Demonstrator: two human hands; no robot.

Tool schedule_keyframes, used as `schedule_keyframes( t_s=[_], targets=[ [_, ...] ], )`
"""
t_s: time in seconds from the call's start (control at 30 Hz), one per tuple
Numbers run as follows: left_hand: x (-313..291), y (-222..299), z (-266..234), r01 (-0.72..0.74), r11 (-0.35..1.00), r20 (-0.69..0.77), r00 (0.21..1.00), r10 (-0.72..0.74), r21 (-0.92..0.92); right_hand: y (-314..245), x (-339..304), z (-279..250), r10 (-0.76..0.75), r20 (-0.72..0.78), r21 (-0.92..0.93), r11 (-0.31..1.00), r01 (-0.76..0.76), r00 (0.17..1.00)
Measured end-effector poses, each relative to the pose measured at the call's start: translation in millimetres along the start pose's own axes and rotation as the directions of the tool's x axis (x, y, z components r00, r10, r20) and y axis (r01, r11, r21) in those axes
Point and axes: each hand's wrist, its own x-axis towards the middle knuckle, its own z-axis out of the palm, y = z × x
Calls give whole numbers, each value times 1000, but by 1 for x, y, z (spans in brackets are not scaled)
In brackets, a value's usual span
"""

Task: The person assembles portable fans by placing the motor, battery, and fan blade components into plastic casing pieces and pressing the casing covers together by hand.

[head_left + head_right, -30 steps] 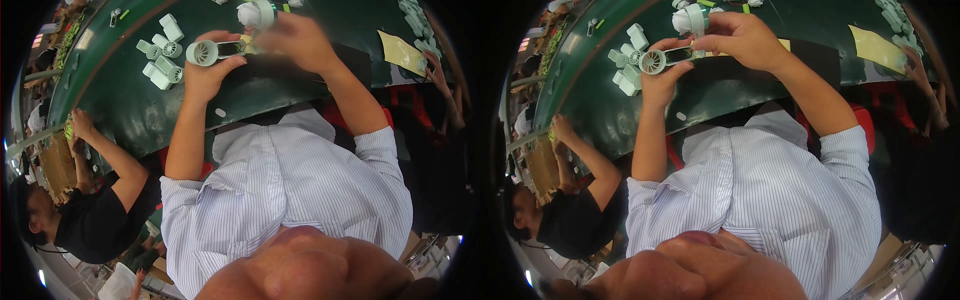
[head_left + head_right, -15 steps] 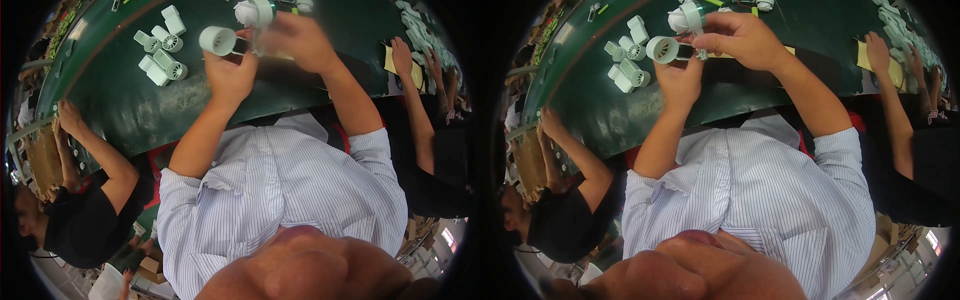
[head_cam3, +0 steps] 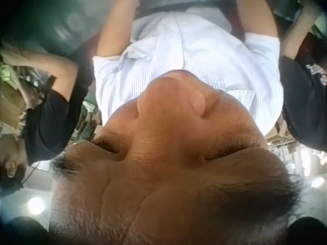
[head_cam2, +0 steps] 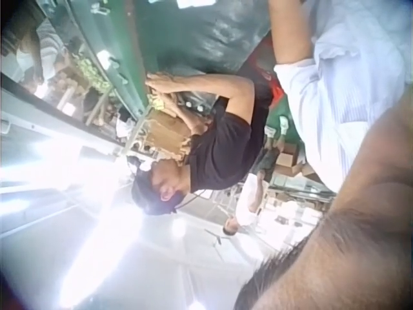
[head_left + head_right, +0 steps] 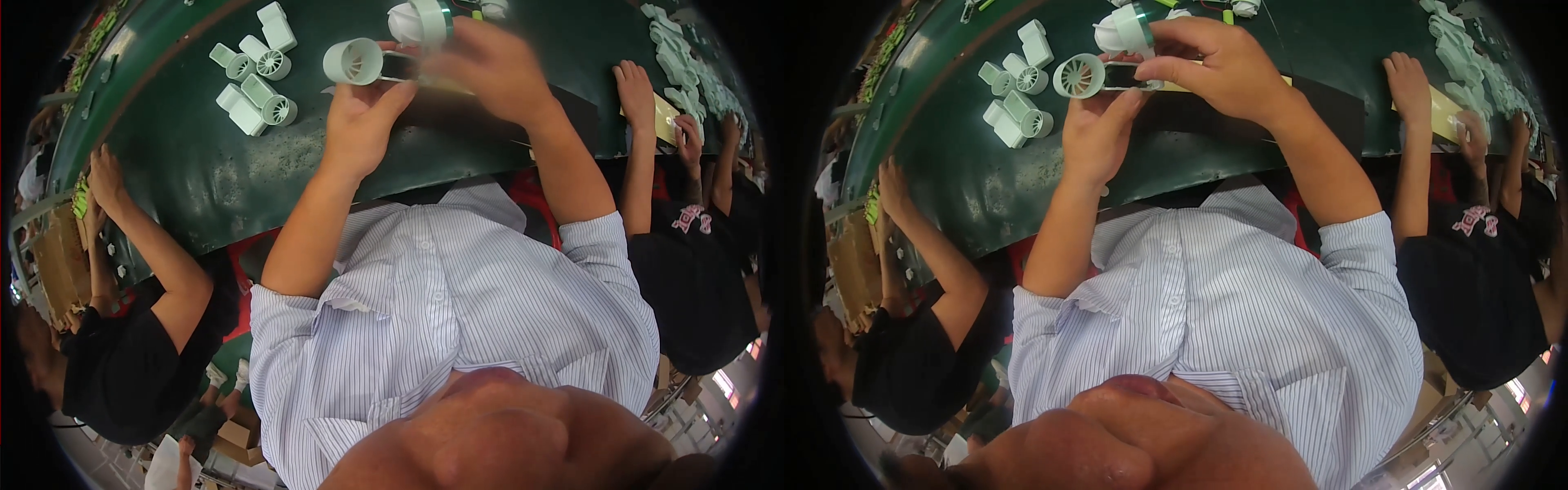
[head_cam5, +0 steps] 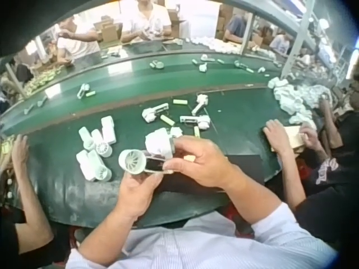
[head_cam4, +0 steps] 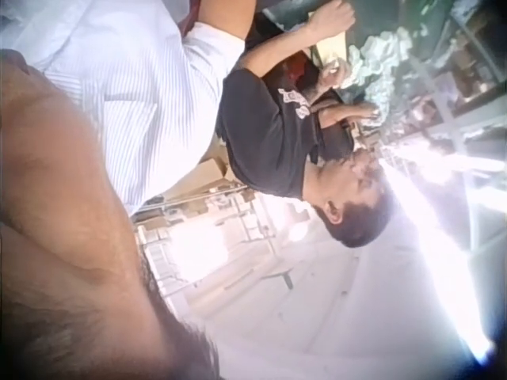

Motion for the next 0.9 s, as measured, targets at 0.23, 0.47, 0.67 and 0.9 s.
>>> schedule_keyframes(
  t_s=[0.23, 0.47, 0.67, 0.9],
  targets=[
    [-2, 6, 1, -199, 966, 73, 979, 189, 167, 0, -1, -2, -57, -18, 15, 998, 57, 998],
    [-2, -2, -12, -189, 961, 1, 981, 193, 201, -7, 4, -6, 62, 98, -148, 988, -48, 993],
    [-1, 1, -7, -169, 969, -2, 985, 172, 182, 7, 25, 12, -417, -134, 359, 825, 437, 899],
    [-2, 1, -10, -221, 955, -13, 973, 228, 196, -25, 19, 3, 25, 18, 39, 999, -25, 1000]
  ],
)
